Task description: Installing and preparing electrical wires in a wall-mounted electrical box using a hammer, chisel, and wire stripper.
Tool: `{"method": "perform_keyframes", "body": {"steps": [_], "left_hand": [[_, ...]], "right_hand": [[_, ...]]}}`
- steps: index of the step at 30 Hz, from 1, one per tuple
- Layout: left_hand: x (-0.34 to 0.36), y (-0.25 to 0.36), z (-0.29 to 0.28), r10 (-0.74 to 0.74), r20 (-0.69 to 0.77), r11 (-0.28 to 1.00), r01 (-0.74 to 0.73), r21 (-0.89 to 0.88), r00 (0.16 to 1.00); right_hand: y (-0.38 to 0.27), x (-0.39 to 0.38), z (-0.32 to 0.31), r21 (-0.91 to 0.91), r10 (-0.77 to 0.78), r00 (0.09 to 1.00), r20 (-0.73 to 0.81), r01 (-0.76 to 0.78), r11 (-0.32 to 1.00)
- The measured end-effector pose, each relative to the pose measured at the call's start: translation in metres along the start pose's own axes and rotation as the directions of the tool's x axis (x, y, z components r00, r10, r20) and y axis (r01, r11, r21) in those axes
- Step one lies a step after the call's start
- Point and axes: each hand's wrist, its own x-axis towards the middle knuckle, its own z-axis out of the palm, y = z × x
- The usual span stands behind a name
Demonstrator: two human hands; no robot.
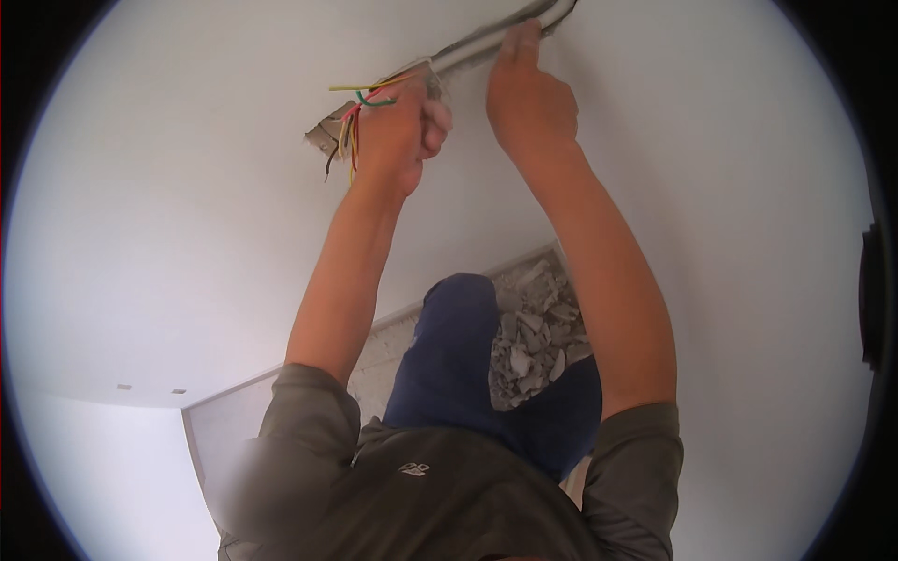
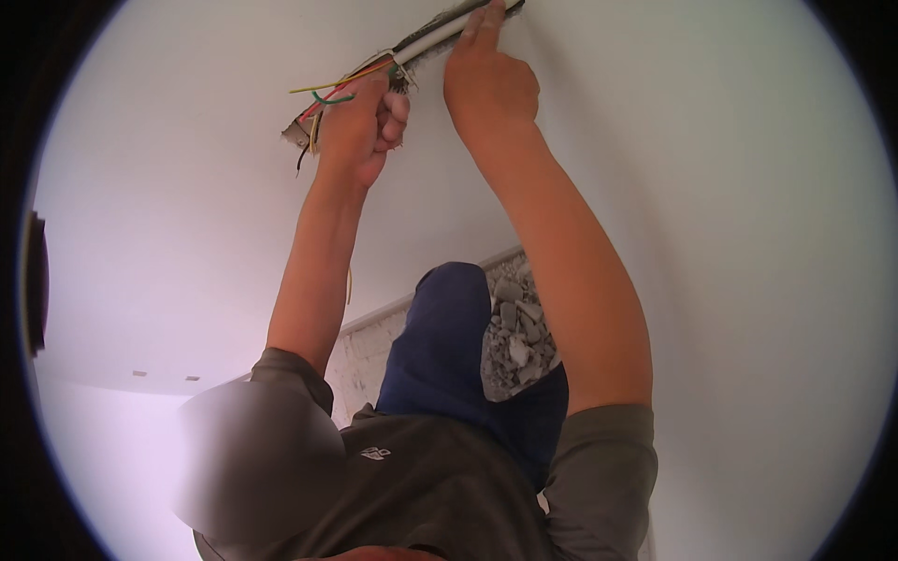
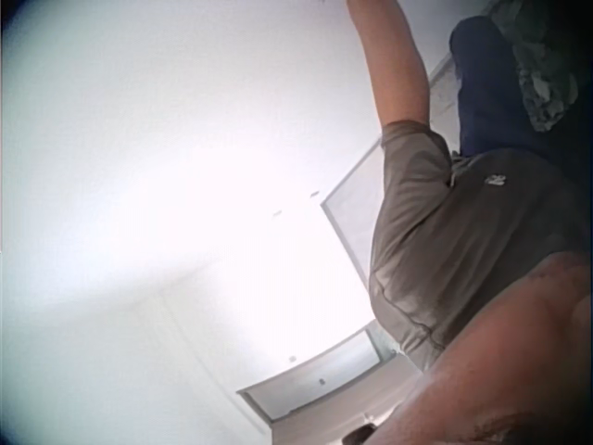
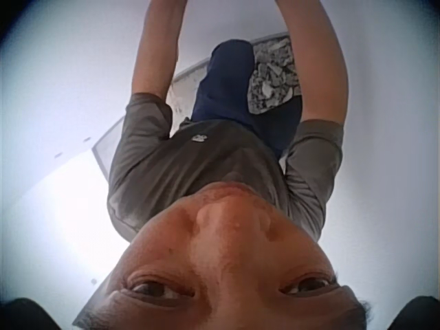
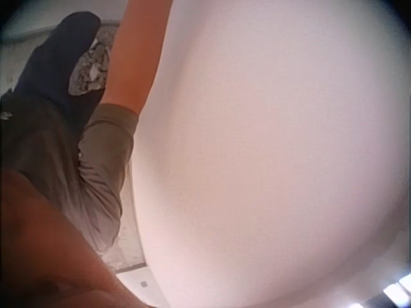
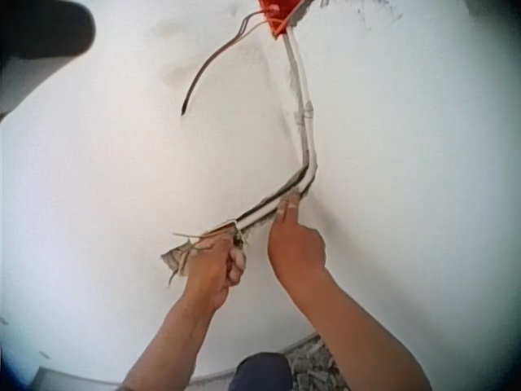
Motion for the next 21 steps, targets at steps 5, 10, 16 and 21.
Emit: {"method": "perform_keyframes", "body": {"steps": [5, 10, 16, 21], "left_hand": [[0.003, -0.002, -0.001, 0.036, 0.052, 0.997, -0.032, -0.074, 0.998], [-0.013, -0.011, -0.004, 0.130, 0.002, 0.992, -0.130, 0.001, 0.992], [-0.010, -0.019, 0.003, 0.215, -0.118, 0.970, -0.226, -0.087, 0.969], [-0.006, -0.017, -0.003, 0.188, -0.106, 0.964, -0.204, -0.169, 0.976]], "right_hand": [[0.005, 0.004, 0.010, -0.032, -0.036, 0.999, -0.033, 0.035, 0.999], [0.006, -0.002, 0.001, 0.047, 0.027, 0.997, 0.067, -0.030, 0.998], [0.008, -0.005, 0.003, 0.016, 0.015, 1.000, 0.017, -0.016, 1.000], [0.003, -0.006, -0.002, 0.023, 0.039, 0.997, 0.074, -0.041, 0.999]]}}
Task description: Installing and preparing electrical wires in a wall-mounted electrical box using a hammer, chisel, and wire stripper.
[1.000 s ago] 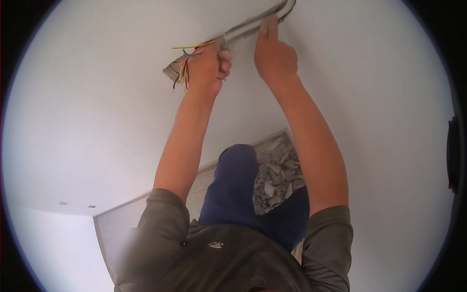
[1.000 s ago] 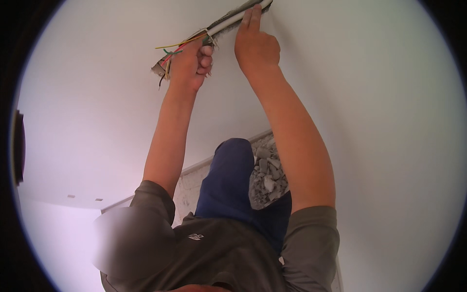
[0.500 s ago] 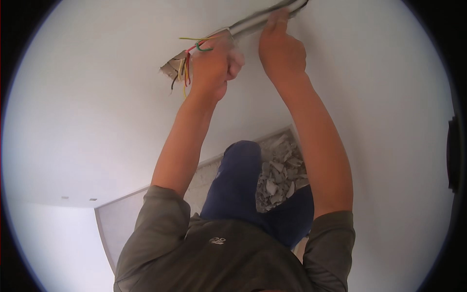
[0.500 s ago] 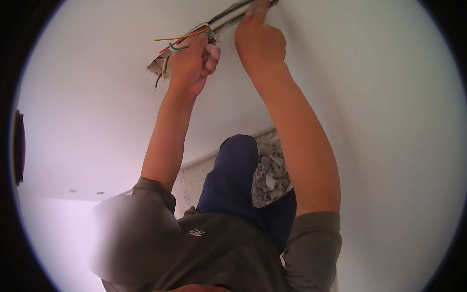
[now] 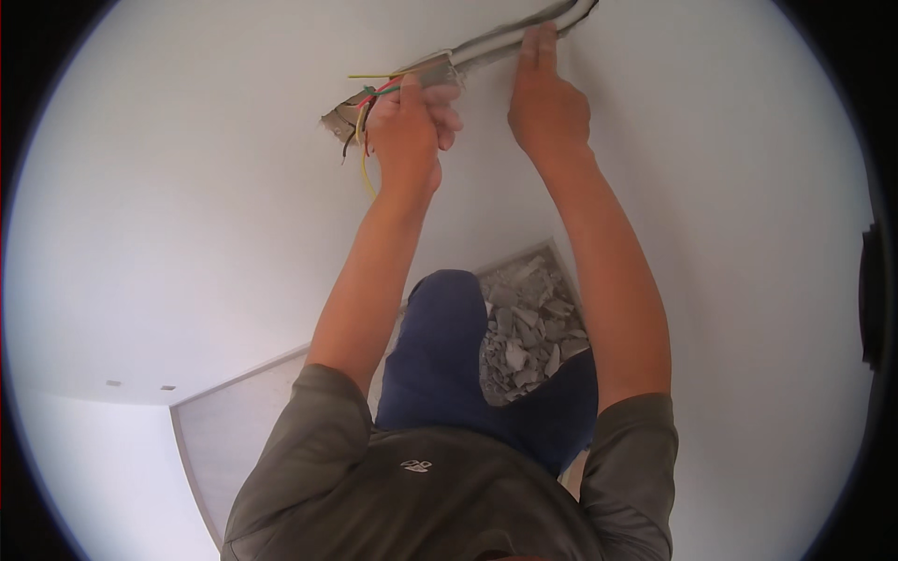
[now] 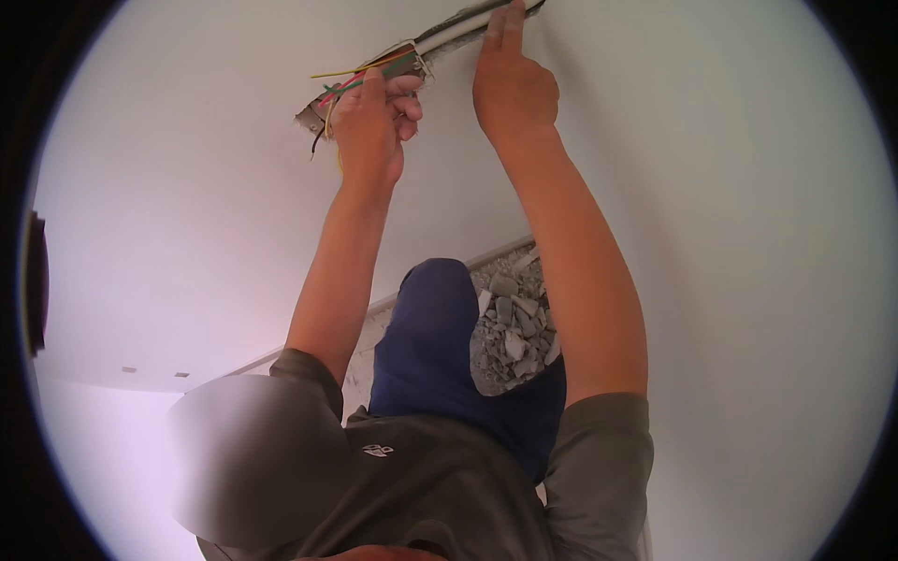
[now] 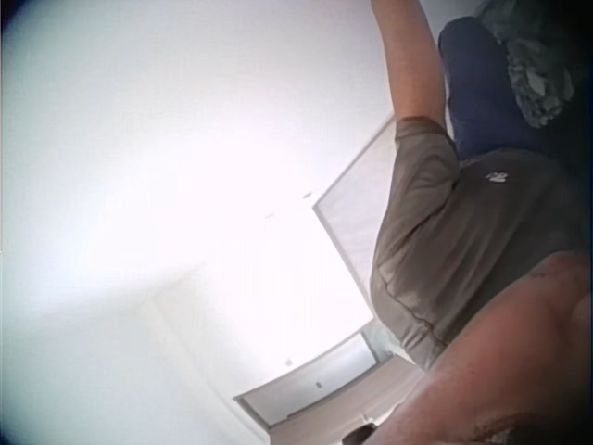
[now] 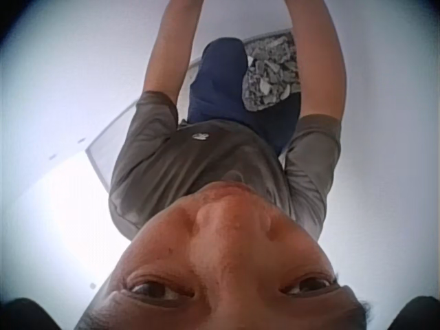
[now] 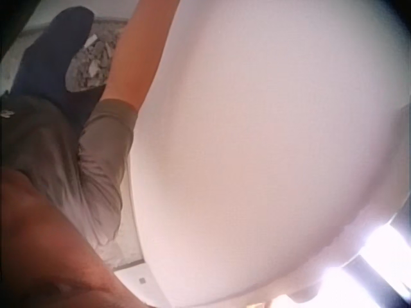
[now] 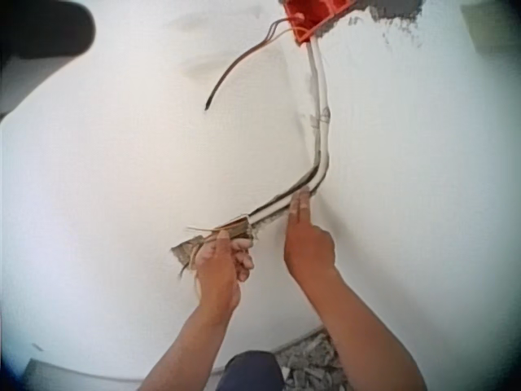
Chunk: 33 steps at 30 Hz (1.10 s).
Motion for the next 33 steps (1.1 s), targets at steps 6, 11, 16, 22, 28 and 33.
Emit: {"method": "perform_keyframes", "body": {"steps": [6, 11, 16, 22, 28, 33], "left_hand": [[-0.001, 0.006, -0.001, -0.055, 0.027, 0.993, 0.058, -0.103, 0.998], [-0.009, 0.020, 0.005, -0.144, 0.035, 0.963, 0.148, -0.226, 0.989], [-0.003, 0.015, -0.006, -0.196, 0.091, 0.948, 0.213, -0.239, 0.976], [-0.002, 0.016, -0.005, -0.213, 0.197, 0.935, 0.258, -0.245, 0.957], [-0.007, 0.021, -0.008, -0.236, 0.189, 0.884, 0.291, -0.366, 0.953], [-0.019, 0.028, -0.021, -0.251, 0.222, 0.856, 0.323, -0.404, 0.942]], "right_hand": [[0.000, -0.005, -0.005, 0.055, 0.029, 0.997, 0.068, -0.033, 0.998], [0.002, -0.009, -0.009, 0.241, 0.051, 0.999, 0.014, -0.053, 0.969], [-0.009, -0.004, -0.007, 0.422, 0.123, 0.989, -0.083, -0.077, 0.903], [-0.003, 0.003, -0.014, 0.227, 0.120, 0.992, -0.027, -0.110, 0.968], [0.009, 0.001, -0.023, 0.218, 0.058, 0.998, 0.007, -0.058, 0.974], [0.013, -0.011, -0.021, 0.257, -0.038, 0.988, -0.151, 0.076, 0.963]]}}
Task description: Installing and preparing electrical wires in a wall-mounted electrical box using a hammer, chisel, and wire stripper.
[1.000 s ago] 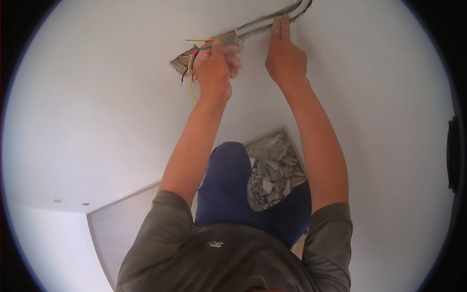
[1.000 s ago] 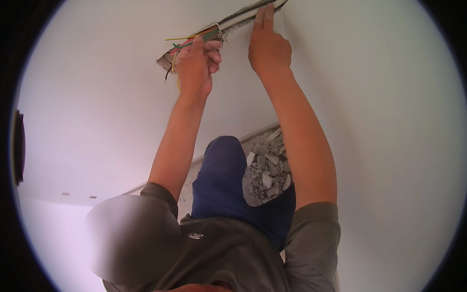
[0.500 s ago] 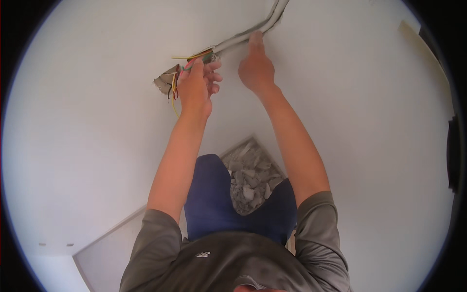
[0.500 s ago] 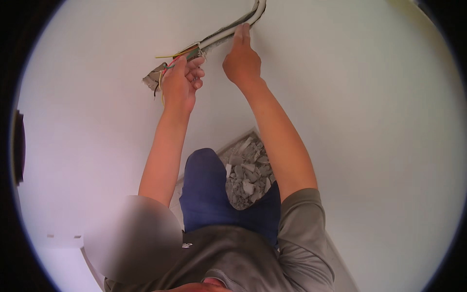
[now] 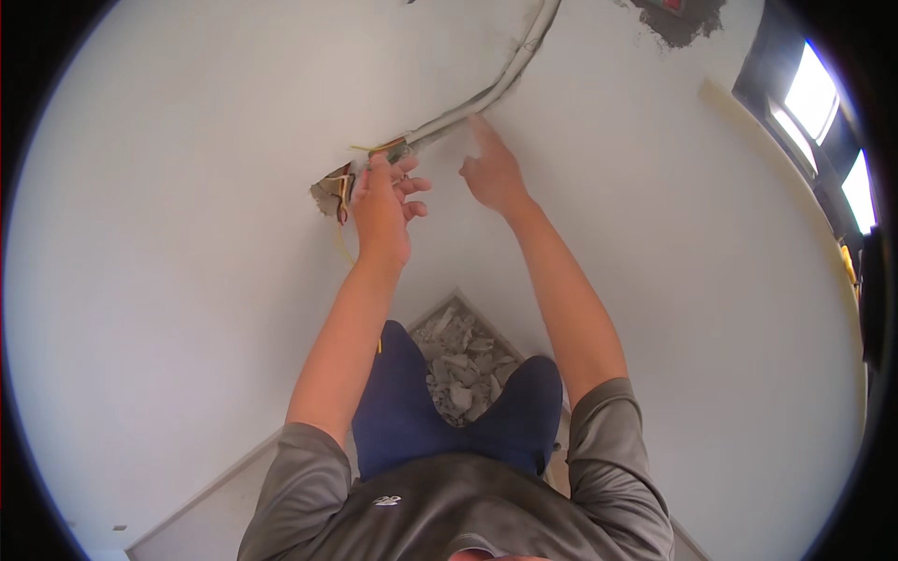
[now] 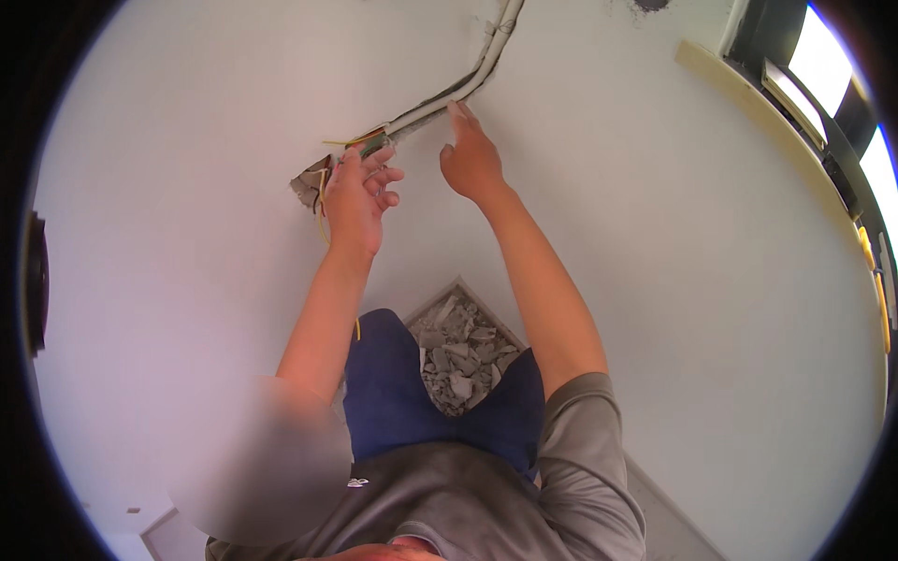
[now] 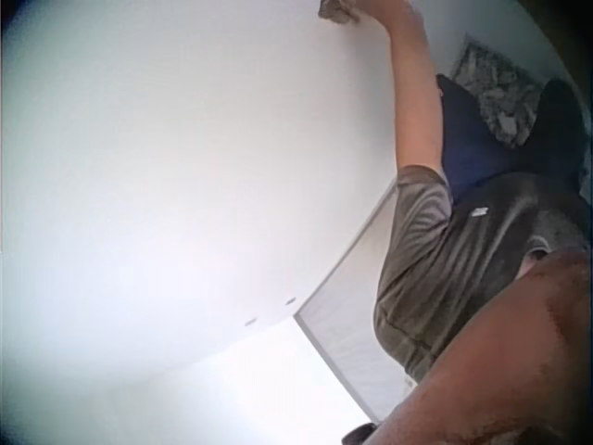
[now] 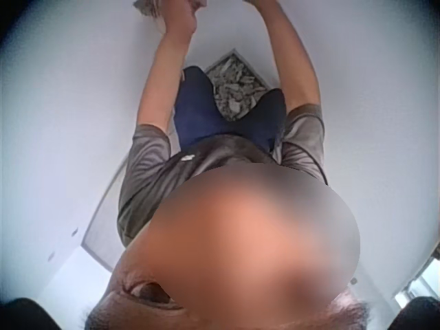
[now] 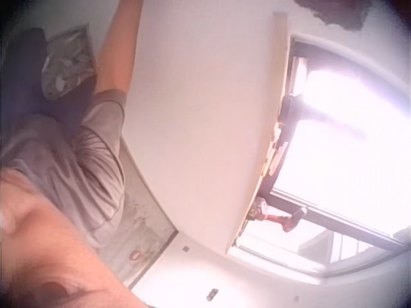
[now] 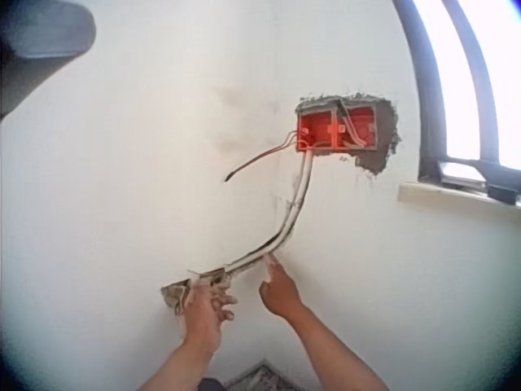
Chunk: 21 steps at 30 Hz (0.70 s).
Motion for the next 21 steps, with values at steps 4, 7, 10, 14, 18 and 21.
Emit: {"method": "perform_keyframes", "body": {"steps": [4, 7, 10, 14, 18, 21], "left_hand": [[-0.016, -0.006, -0.013, 0.121, 0.095, 0.975, -0.136, 0.175, 0.988], [-0.027, -0.011, -0.021, 0.175, 0.224, 0.912, -0.244, 0.329, 0.959], [-0.040, -0.002, -0.030, 0.187, 0.301, 0.826, -0.315, 0.467, 0.935], [-0.066, -0.008, -0.066, 0.303, 0.409, 0.702, -0.492, 0.515, 0.861], [-0.097, -0.003, -0.092, 0.310, 0.394, 0.691, -0.489, 0.532, 0.865], [-0.106, -0.005, -0.106, 0.253, 0.370, 0.714, -0.431, 0.552, 0.894]], "right_hand": [[-0.038, -0.010, -0.015, 0.259, 0.130, 0.983, 0.132, -0.161, 0.952], [-0.056, -0.013, -0.019, 0.516, 0.181, 0.967, 0.181, -0.250, 0.819], [-0.058, -0.012, -0.010, 0.598, 0.235, 0.933, 0.274, -0.356, 0.718], [-0.091, -0.015, 0.007, 0.401, 0.015, 0.999, 0.031, -0.026, 0.916], [-0.110, -0.011, 0.023, 0.173, -0.297, 0.939, -0.173, 0.326, 0.929], [-0.113, -0.007, 0.035, 0.191, -0.303, 0.921, -0.243, 0.352, 0.916]]}}
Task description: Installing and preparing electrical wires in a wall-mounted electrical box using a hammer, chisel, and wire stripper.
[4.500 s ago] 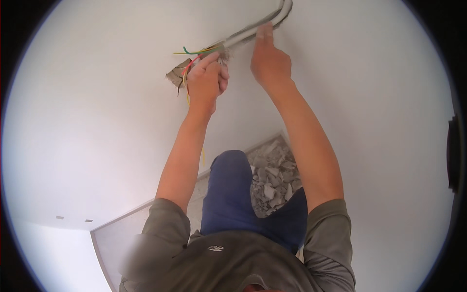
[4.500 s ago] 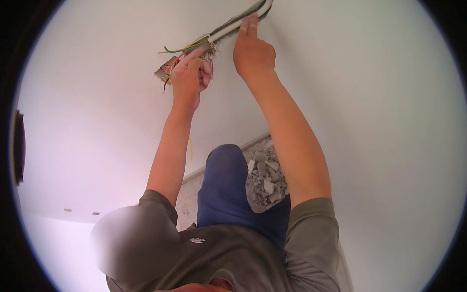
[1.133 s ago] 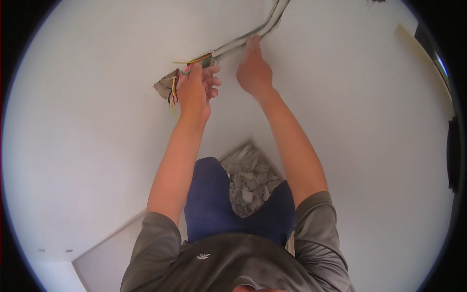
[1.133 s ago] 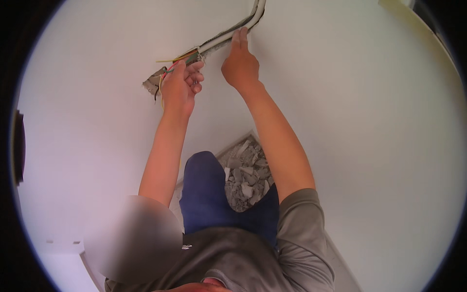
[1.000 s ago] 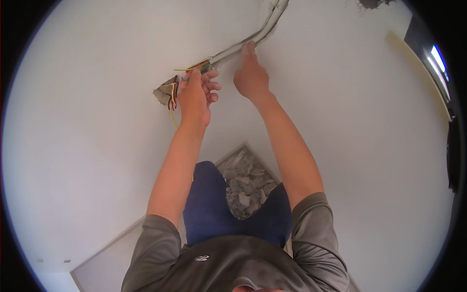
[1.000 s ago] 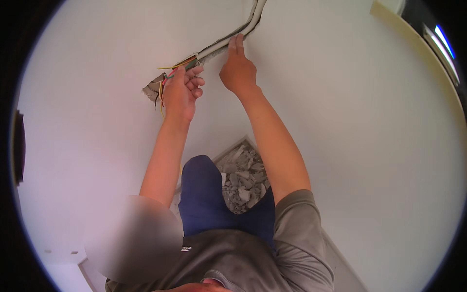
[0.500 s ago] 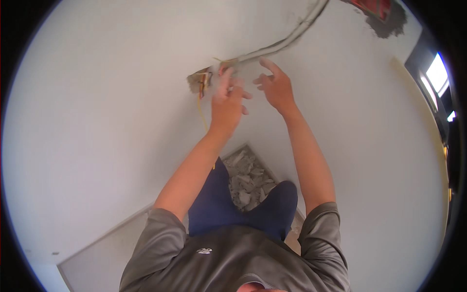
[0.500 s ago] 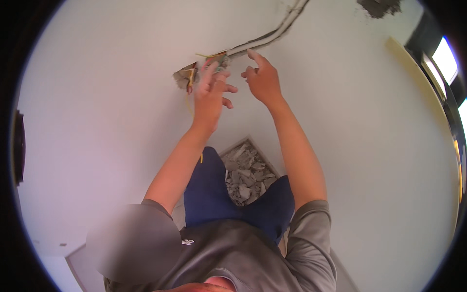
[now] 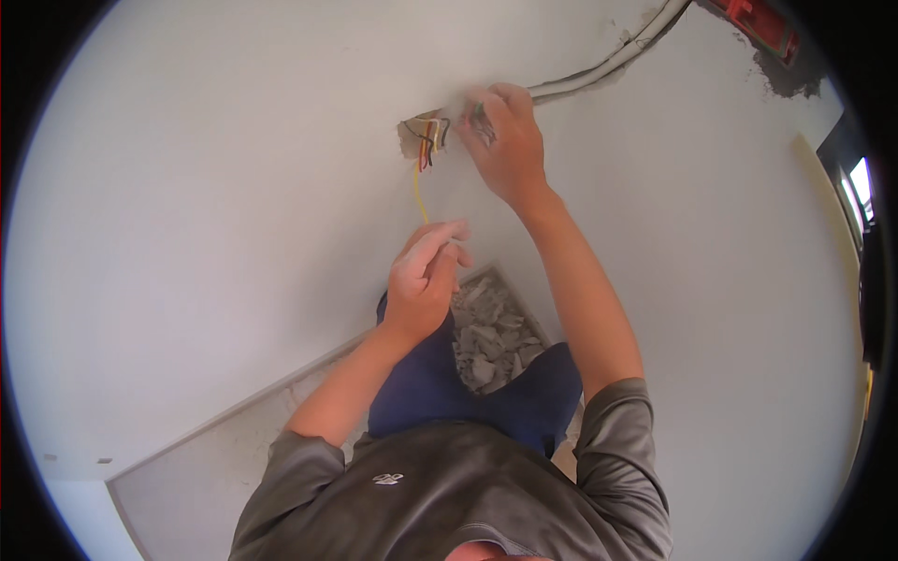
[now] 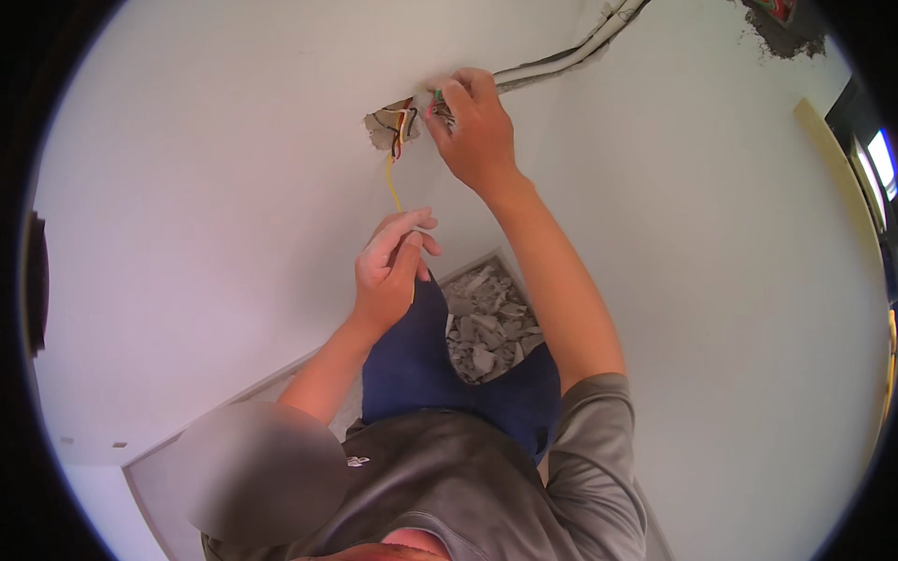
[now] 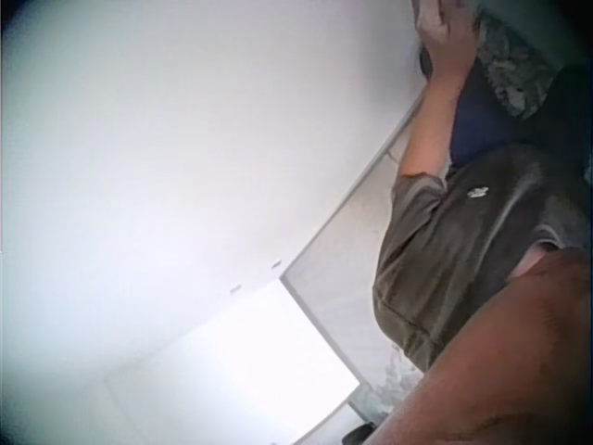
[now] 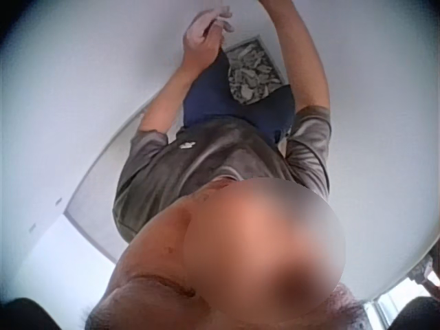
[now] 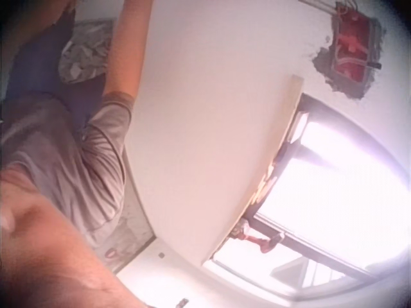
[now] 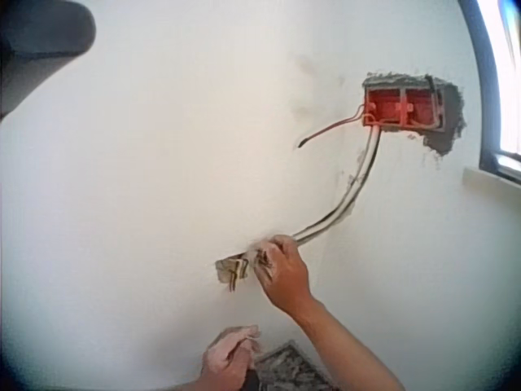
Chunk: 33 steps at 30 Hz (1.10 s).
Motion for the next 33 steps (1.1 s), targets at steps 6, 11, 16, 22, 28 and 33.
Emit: {"method": "perform_keyframes", "body": {"steps": [6, 11, 16, 22, 28, 33], "left_hand": [[-0.009, -0.006, -0.015, -0.074, 0.022, 0.995, 0.075, -0.068, 0.997], [-0.012, -0.028, -0.028, 0.008, -0.139, 0.996, -0.019, -0.082, 0.990], [-0.007, -0.033, -0.040, -0.011, -0.187, 1.000, 0.007, -0.019, 0.982], [0.008, -0.035, -0.046, -0.288, -0.163, 0.936, 0.241, -0.256, 0.944], [0.042, -0.025, -0.033, -0.496, 0.042, 0.682, 0.419, -0.599, 0.867], [0.055, -0.034, -0.039, -0.426, 0.111, 0.657, 0.392, -0.644, 0.898]], "right_hand": [[0.013, -0.012, -0.007, 0.189, 0.134, 0.981, -0.142, -0.106, 0.976], [0.023, -0.044, -0.020, 0.735, 0.707, 0.706, 0.047, -0.504, 0.453], [0.066, -0.065, -0.006, 0.891, 0.796, 0.488, 0.358, -0.434, -0.134], [0.049, -0.063, -0.015, 0.867, 0.799, 0.458, 0.390, -0.474, -0.151], [-0.021, -0.067, -0.022, 0.729, 0.814, 0.565, -0.131, -0.502, 0.466], [-0.047, -0.103, -0.006, 0.551, 0.643, 0.765, -0.034, -0.523, 0.650]]}}
